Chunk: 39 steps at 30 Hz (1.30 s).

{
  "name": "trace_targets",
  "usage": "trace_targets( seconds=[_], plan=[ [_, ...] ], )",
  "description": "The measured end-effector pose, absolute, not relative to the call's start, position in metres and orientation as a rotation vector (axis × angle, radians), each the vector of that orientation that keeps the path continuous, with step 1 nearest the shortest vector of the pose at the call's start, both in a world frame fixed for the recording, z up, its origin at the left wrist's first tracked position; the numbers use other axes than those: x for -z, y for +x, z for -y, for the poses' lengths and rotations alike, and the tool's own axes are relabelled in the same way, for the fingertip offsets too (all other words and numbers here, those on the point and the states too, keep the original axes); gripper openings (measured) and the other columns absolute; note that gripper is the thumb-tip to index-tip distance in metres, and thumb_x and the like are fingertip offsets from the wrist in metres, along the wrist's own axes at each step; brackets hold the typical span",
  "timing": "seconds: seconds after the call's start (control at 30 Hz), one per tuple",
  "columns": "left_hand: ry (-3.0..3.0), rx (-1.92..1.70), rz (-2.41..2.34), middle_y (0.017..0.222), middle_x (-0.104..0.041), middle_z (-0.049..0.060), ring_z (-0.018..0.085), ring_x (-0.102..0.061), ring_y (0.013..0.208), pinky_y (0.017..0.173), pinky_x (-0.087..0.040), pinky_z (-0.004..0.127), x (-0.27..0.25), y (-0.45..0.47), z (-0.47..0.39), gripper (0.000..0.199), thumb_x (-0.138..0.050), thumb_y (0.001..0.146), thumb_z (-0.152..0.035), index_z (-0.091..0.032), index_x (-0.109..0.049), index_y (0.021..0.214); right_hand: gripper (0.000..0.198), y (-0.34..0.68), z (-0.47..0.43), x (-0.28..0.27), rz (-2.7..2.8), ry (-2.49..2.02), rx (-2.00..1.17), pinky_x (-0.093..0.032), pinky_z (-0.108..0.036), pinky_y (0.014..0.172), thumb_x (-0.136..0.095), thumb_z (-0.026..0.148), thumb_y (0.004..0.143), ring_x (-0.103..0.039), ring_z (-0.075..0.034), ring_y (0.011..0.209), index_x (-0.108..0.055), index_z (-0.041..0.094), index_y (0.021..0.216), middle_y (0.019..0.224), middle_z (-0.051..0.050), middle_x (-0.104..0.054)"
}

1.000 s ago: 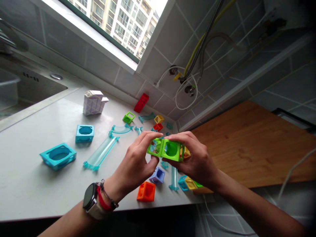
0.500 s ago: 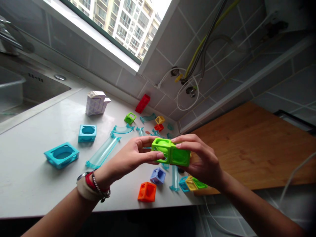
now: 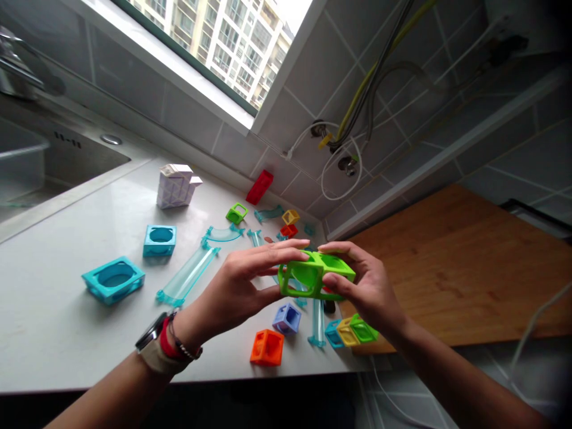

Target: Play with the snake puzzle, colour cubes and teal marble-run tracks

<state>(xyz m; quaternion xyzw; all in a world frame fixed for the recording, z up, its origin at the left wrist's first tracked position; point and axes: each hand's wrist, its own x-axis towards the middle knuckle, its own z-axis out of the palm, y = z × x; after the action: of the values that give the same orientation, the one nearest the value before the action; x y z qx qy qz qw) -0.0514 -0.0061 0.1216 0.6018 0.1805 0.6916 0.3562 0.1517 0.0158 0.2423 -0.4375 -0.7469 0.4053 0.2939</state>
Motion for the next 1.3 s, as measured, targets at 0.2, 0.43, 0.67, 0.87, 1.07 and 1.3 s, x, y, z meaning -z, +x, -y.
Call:
trace_targets(
  seconds=[0.2, 0.43, 0.67, 0.87, 1.07, 1.3],
  plan=[
    [1.822, -1.806, -0.581, 0.143, -0.067, 0.009, 0.027, -0.064, 0.133, 0.112, -0.055, 0.041, -0.127, -0.061, 0.007, 0.046, -0.078, 0.088, -0.013, -0.027, -0.072, 0.131, 0.044, 0.157, -0.018, -0.240, 1.935, -1.156, -1.196, -0.064, -0.025, 0.062, -0.092, 0.037, 0.073, -0.073, -0.018, 0.078, -0.073, 0.022, 0.110, 0.095, -0.003, -0.075],
    [1.513, -1.663, -0.562, 0.156, -0.055, 0.011, 0.030, -0.063, 0.133, 0.101, -0.062, 0.041, -0.124, -0.051, 0.007, 0.043, -0.072, 0.092, -0.016, -0.028, -0.070, 0.133, 0.040, 0.160, -0.022, -0.236, 2.041, -1.149, -1.208, -0.064, -0.030, 0.071, -0.084, 0.033, 0.082, -0.074, -0.021, 0.087, -0.070, 0.021, 0.119, 0.103, -0.006, -0.076],
    [1.269, -1.407, -0.422, 0.141, -0.066, 0.011, 0.026, -0.073, 0.113, 0.092, -0.064, 0.035, -0.121, -0.048, 0.005, 0.078, -0.087, 0.078, -0.017, -0.029, -0.053, 0.148, 0.060, 0.150, -0.007, -0.240, 2.486, -0.648, -0.382, -0.056, -0.045, 0.103, -0.083, 0.008, 0.073, -0.067, -0.028, 0.118, -0.064, 0.026, 0.127, 0.124, -0.009, -0.069],
    [1.355, -1.455, -0.479, 0.105, -0.077, 0.005, 0.020, -0.075, 0.095, 0.081, -0.061, 0.025, -0.125, -0.051, 0.011, 0.036, -0.083, 0.084, -0.025, -0.020, -0.071, 0.118, 0.066, 0.142, 0.001, -0.244, 2.583, -0.535, -0.249, -0.060, -0.048, 0.097, -0.083, 0.011, 0.074, -0.068, -0.030, 0.114, -0.059, 0.028, 0.133, 0.123, -0.010, -0.069],
    [1.446, -1.479, -0.556, 0.091, -0.076, 0.002, 0.018, -0.074, 0.084, 0.075, -0.059, 0.025, -0.128, -0.051, 0.011, 0.034, -0.083, 0.083, -0.029, -0.021, -0.073, 0.115, 0.066, 0.146, 0.002, -0.242, 2.570, -0.542, -0.162, -0.057, -0.051, 0.100, -0.084, 0.015, 0.074, -0.069, -0.029, 0.105, -0.060, 0.028, 0.134, 0.116, -0.009, -0.073],
    [1.609, -1.476, -0.670, 0.095, -0.074, 0.001, 0.017, -0.069, 0.080, 0.071, -0.055, 0.023, -0.123, -0.044, 0.011, 0.048, -0.090, 0.071, -0.027, -0.020, -0.068, 0.113, 0.055, 0.153, -0.001, -0.242, 2.592, -0.700, -0.395, -0.059, -0.039, 0.089, -0.086, 0.023, 0.075, -0.069, -0.024, 0.101, -0.065, 0.024, 0.126, 0.110, -0.007, -0.072]
  ],
)
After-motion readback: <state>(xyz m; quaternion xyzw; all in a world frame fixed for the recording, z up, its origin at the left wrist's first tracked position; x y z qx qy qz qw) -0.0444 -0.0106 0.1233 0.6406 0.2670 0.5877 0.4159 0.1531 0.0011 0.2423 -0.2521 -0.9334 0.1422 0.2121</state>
